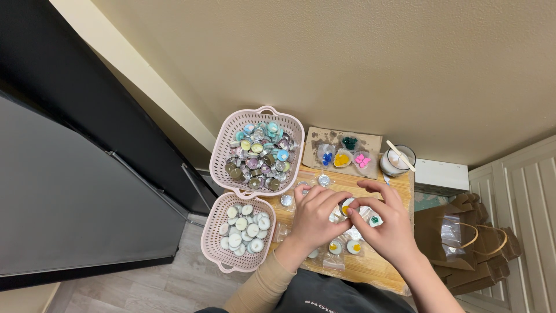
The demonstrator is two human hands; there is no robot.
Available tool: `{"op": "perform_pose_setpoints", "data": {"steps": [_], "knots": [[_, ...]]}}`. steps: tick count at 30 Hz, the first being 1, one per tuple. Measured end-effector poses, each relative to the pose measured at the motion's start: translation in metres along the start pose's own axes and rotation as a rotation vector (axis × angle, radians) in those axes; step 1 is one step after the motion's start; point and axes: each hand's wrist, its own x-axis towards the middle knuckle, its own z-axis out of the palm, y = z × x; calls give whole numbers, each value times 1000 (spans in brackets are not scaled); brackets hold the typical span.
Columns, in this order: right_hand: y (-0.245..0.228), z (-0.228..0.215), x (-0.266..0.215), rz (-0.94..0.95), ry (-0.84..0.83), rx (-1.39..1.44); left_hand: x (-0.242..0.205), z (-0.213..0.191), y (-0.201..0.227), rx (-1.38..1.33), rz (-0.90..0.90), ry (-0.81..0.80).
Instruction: Sort and organize small handmade craft items and decorative elements into small plastic bags.
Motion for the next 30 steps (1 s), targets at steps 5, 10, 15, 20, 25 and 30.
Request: {"op": "perform_pose_setpoints", "data": {"steps": [5, 10, 15, 20, 25, 30], "knots": [[7, 5, -3, 68, 4, 98, 0, -1, -3, -21, -22, -2], [21, 17, -8, 195, -2, 228, -2, -2, -9, -20, -48, -11], [46, 35, -12, 221, -6, 595, -5, 0, -18, -44, -75, 2], [59, 49, -12, 363, -16, 741, -7, -4, -29, -66, -136, -51], [64, 54, -4, 351, 19, 819, -8, -7, -41, -98, -156, -93], [91, 55, 4, 450, 95, 816, -10, -10, -53, -130, -187, -118]]}}
